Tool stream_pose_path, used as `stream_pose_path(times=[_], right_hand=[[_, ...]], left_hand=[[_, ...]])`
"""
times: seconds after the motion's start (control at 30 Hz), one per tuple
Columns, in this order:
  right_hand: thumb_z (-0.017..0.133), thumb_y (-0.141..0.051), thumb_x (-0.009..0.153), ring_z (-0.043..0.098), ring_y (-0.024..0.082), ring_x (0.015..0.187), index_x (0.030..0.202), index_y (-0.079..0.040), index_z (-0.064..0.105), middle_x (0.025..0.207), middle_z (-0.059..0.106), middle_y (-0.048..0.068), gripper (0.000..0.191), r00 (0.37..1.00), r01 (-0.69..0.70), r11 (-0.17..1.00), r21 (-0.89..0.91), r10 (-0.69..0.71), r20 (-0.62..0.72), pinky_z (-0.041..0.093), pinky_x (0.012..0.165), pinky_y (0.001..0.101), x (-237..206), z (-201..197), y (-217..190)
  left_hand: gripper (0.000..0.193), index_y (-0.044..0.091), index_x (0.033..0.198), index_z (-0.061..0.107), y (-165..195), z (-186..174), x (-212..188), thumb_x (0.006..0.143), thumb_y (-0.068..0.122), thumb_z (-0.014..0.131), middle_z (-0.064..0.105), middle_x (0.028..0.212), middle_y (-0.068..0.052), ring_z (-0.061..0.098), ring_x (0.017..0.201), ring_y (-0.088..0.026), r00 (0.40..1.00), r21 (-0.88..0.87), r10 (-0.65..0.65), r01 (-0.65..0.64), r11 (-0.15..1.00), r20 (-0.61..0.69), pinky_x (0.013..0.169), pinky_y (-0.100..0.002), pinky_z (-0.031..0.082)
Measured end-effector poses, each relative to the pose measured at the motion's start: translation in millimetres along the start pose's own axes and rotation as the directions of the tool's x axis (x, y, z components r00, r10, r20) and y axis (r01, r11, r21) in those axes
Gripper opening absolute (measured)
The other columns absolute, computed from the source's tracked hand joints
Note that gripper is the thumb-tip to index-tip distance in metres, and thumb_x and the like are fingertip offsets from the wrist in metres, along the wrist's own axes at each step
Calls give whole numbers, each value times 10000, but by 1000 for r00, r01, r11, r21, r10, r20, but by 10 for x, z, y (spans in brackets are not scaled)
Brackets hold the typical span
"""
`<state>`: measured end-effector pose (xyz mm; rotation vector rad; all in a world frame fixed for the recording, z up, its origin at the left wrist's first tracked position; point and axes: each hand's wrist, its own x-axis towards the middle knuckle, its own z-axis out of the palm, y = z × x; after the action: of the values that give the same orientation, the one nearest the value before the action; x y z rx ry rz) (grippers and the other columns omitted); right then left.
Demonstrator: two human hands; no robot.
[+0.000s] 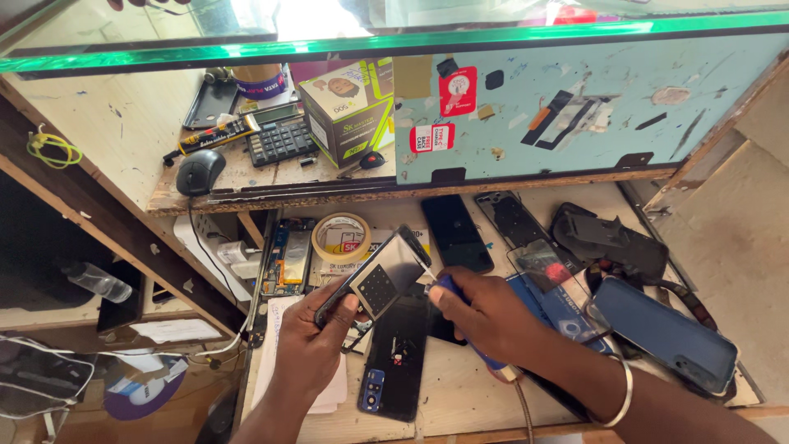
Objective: The person picks up a keypad mobile phone from a cluttered workbench and uses a blue electric screwdriver to unscrew and pry open its back panel and internal components. They hold the phone with one hand while driving the screwdriver with the other, working on the disassembled phone throughout the episode.
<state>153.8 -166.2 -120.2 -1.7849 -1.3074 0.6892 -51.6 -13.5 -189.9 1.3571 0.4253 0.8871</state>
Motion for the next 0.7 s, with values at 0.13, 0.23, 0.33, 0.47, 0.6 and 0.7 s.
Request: stream_pose_path(times=[0.13,0.23,0.33,0.47,0.6,0.7], right_hand=[[575,-372,968,649,115,540,1021,-32,659,675,629,19,354,999,-53,994,96,53,-4,530,493,315,24,8,56],[573,-383,974,655,106,547,1036,-34,654,668,634,21,364,999,-45,996,74,45,2,534,506,313,8,26,66],[571,-394,975,636,106,550,1084,-53,652,634,617,32,368,999,-31,999,30,30,18,521,511,310,-19,39,59],[575,-402,971,633,112,549,1082,-47,660,617,625,38,382,999,-40,999,27,40,24,519,515,315,-15,30,27],[566,-402,974,637,100,526,1080,-53,649,602,620,38,374,998,-55,998,-22,55,-2,516,505,313,-9,36,-37],[568,-370,942,569,159,504,1166,-93,643,594,592,74,365,988,-144,989,-30,146,45,472,484,370,-81,107,-95]], left_hand=[[363,-37,1314,662,1,6,2,971,82,638,768,1045,-105,711,900,-129,1000,-26,5,-5,1000,7,814,-276,596],[367,-36,1314,657,18,10,4,969,86,637,771,1053,-103,715,903,-131,1000,-20,12,-12,1000,5,814,-276,595],[367,-38,1317,662,50,11,-15,973,87,638,771,1043,-107,713,897,-133,1000,7,6,-6,1000,1,802,-272,581],[365,-41,1303,657,86,32,-5,966,100,638,771,1054,-95,721,905,-126,1000,-9,21,-21,1000,-8,817,-270,593],[371,-32,1309,672,115,47,-4,972,122,642,770,1015,-94,703,880,-111,1000,67,-3,4,998,-10,804,-265,587],[372,-33,1311,678,130,55,-6,980,134,645,758,995,-87,687,869,-104,1000,81,-2,1,997,2,804,-266,584]])
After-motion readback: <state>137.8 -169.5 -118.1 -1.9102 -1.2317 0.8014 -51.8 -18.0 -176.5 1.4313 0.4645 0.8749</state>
